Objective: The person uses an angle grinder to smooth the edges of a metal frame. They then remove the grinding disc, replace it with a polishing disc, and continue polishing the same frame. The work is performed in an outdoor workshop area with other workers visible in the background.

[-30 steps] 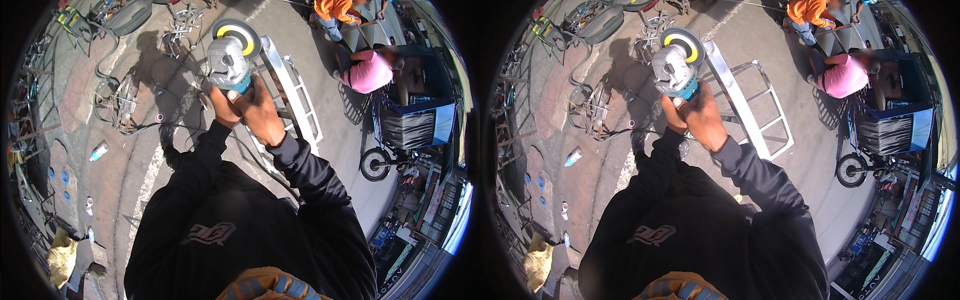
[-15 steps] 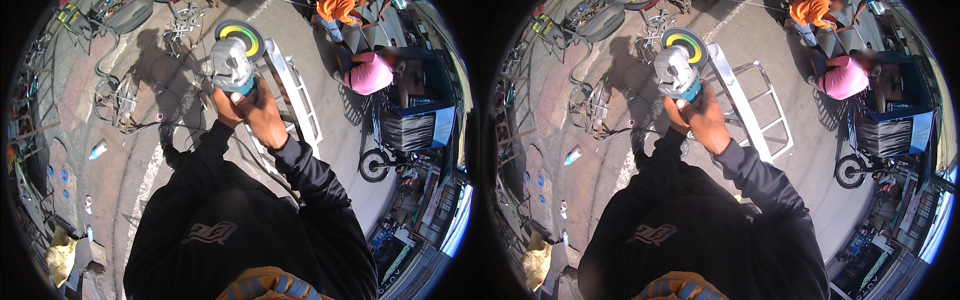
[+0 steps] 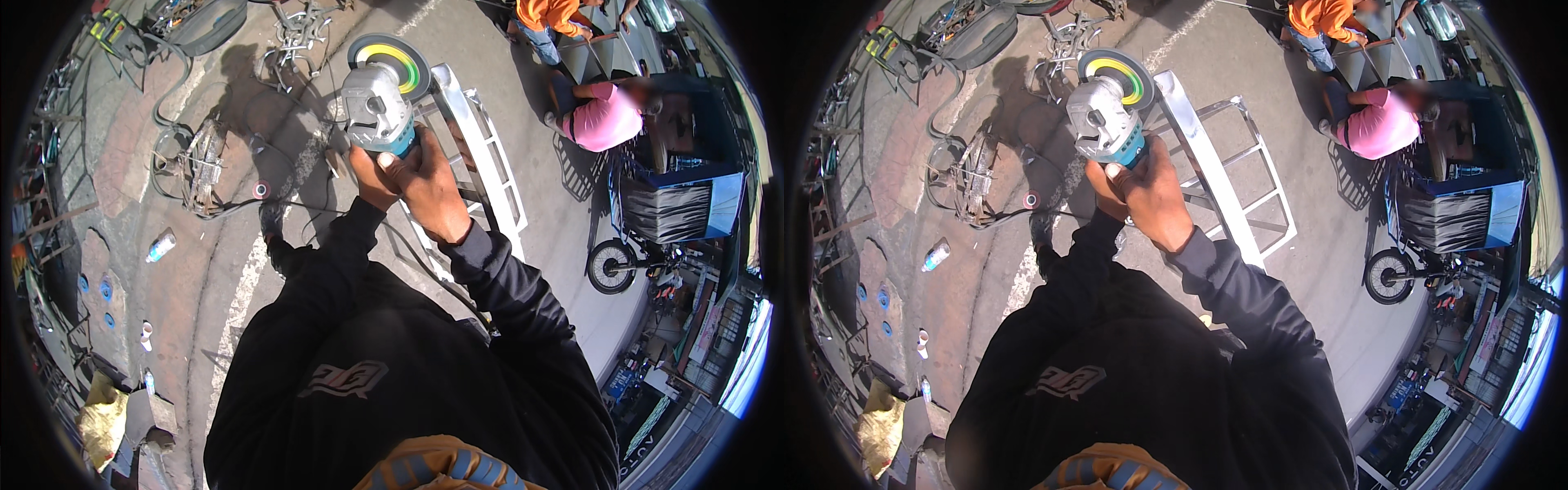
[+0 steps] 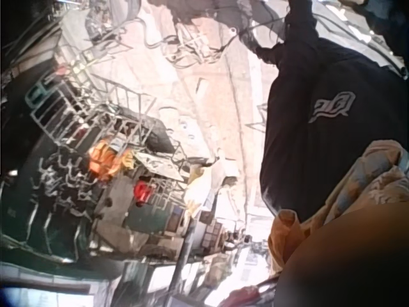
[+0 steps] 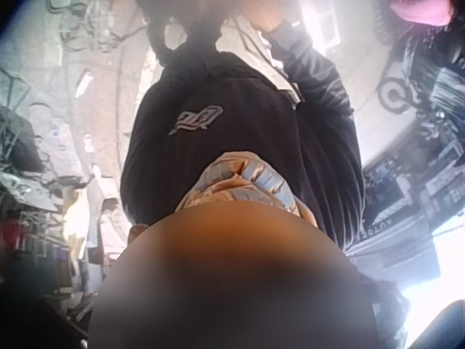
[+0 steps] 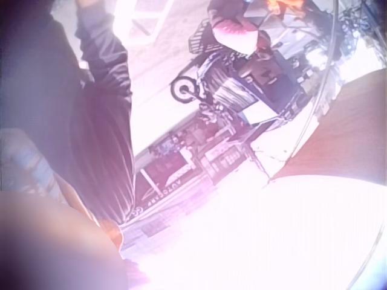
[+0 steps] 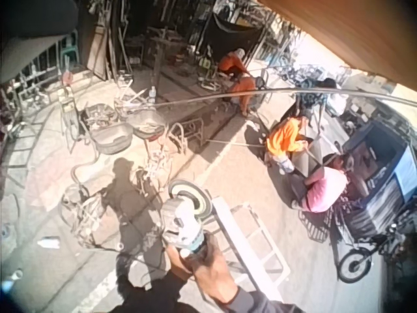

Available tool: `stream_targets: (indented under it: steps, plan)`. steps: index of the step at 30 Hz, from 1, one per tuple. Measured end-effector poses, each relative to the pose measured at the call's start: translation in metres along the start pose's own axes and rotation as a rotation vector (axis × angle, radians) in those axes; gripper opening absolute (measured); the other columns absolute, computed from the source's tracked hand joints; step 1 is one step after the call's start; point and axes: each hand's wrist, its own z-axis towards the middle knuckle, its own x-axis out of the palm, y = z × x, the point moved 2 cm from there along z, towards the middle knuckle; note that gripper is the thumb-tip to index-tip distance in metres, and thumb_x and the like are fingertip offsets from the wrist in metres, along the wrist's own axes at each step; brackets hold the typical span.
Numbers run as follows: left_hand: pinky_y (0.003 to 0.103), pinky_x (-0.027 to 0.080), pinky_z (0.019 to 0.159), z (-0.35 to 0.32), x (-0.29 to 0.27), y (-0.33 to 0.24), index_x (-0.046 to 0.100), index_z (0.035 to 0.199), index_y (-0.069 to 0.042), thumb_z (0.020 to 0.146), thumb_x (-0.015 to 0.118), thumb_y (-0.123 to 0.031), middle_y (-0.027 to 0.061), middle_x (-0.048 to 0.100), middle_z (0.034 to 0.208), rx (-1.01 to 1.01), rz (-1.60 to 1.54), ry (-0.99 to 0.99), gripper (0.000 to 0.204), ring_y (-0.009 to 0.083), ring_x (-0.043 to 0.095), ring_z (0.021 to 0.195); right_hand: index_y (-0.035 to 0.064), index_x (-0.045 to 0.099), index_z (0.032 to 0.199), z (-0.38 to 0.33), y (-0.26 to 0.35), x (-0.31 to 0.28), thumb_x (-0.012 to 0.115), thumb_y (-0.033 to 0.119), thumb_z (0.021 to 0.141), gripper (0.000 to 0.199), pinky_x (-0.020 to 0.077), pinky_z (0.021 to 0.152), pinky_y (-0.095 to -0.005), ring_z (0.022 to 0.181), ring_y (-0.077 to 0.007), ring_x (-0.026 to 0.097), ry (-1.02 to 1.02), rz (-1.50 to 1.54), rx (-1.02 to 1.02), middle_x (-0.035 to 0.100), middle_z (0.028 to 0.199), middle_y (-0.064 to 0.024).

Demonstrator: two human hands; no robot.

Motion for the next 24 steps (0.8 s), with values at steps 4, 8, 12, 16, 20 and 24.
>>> stream_targets:
  steps: [4, 8, 12, 16, 20, 24]
  plan:
    - [0.034, 0.056, 0.085, -0.003, 0.0, -0.001, 0.062, 0.125, 0.001, 0.083, 0.083, -0.013, 0.0071, 0.071, 0.113, -0.007, -0.021, 0.053, 0.049, 0.0166, 0.069, 0.099, -0.0087, 0.048, 0.142, 0.0, -0.002, -0.001, 0.077, 0.021, 0.096, 0.062, 0.0377, 0.062, -0.0243, 0.071, -0.0069, 0.042, -0.042, 0.036, 0.001, 0.046, 0.081, 0.0025]
    - [0.034, 0.057, 0.087, -0.003, -0.003, 0.002, 0.059, 0.128, 0.001, 0.085, 0.081, -0.013, 0.0082, 0.069, 0.116, 0.025, 0.001, 0.039, 0.051, 0.0176, 0.069, 0.101, -0.0086, 0.048, 0.143, -0.001, -0.002, 0.0, 0.077, 0.022, 0.096, 0.063, 0.0377, 0.062, -0.0241, 0.073, -0.0067, 0.043, 0.002, 0.065, 0.057, 0.047, 0.082, 0.003]
    - [0.034, 0.056, 0.09, 0.005, -0.011, 0.002, 0.054, 0.129, 0.001, 0.075, 0.091, -0.014, 0.0102, 0.068, 0.118, -0.217, -0.261, -0.016, 0.067, 0.0191, 0.068, 0.104, -0.0088, 0.046, 0.146, 0.0, 0.002, 0.002, 0.078, 0.027, 0.097, 0.069, 0.0428, 0.07, -0.0248, 0.08, -0.0087, 0.048, 0.032, 0.001, 0.09, 0.051, 0.087, 0.0012]
    - [0.034, 0.055, 0.091, 0.017, -0.024, -0.036, 0.052, 0.131, 0.001, 0.076, 0.088, -0.01, 0.0106, 0.067, 0.118, -0.102, -0.097, 0.034, 0.067, 0.0188, 0.067, 0.104, -0.0069, 0.044, 0.15, 0.001, 0.012, 0.01, 0.077, 0.033, 0.097, 0.074, 0.0458, 0.087, -0.0288, 0.095, -0.0132, 0.053, 0.11, 0.227, 0.063, 0.057, 0.101, -0.0041]
    - [0.036, 0.055, 0.087, 0.037, -0.034, -0.096, 0.053, 0.128, 0.002, 0.077, 0.089, -0.016, 0.0109, 0.068, 0.113, 0.073, 0.354, 0.169, 0.065, 0.0198, 0.067, 0.098, -0.0001, 0.045, 0.153, 0.001, 0.026, 0.016, 0.074, 0.045, 0.098, 0.077, 0.0422, 0.112, -0.0371, 0.129, -0.0237, 0.057, 0.21, 0.399, 0.088, 0.063, 0.134, -0.0162]
    - [0.038, 0.059, 0.081, 0.056, -0.038, -0.146, 0.053, 0.122, 0.006, 0.074, 0.091, -0.025, 0.0172, 0.074, 0.103, 0.049, 0.642, 0.278, 0.068, 0.0255, 0.074, 0.09, 0.0038, 0.048, 0.151, -0.003, 0.04, 0.02, 0.073, 0.046, 0.098, 0.073, 0.0468, 0.105, -0.0357, 0.124, -0.0215, 0.058, 0.282, 0.563, 0.065, 0.063, 0.133, -0.0118]
